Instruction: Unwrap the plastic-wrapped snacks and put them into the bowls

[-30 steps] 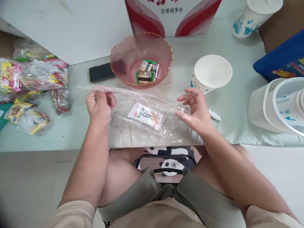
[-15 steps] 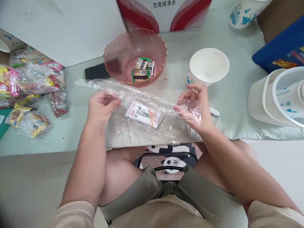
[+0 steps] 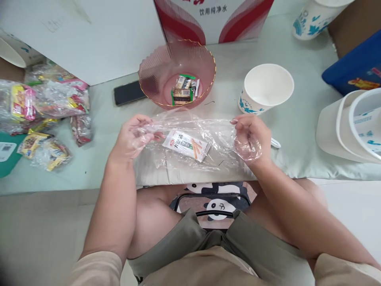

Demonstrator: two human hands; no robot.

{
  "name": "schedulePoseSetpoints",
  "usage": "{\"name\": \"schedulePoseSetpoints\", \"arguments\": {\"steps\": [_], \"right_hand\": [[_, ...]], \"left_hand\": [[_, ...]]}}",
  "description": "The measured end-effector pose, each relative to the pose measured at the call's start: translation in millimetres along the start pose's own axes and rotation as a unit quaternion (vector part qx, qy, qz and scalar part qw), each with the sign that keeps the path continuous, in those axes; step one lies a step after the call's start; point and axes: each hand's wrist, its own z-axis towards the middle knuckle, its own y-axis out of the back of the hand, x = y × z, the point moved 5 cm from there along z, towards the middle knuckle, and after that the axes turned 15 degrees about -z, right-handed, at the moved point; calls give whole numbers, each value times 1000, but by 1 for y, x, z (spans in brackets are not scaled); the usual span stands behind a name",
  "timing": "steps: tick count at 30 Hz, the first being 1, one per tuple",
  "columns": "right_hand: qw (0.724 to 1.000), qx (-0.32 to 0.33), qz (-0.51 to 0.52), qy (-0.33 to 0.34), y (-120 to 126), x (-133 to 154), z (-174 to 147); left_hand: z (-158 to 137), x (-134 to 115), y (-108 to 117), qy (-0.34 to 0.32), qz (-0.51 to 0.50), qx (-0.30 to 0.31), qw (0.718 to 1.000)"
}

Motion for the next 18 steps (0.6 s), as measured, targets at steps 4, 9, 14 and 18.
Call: {"name": "schedulePoseSetpoints", "arguments": {"steps": [4, 9, 14, 18], "right_hand": [[999, 6, 10, -40, 4, -2, 7], [987, 1, 113, -113, 3, -9, 6], [960, 41, 188, -202, -5, -23, 1], [923, 182, 229, -251, -17, -34, -2]], "left_hand": [[2, -5, 2, -27, -32, -36, 998], [4, -10, 15, -60, -122, -132, 982], [8, -3, 24, -11, -156, -172, 973], [12, 5, 31, 17, -141, -155, 978]]}}
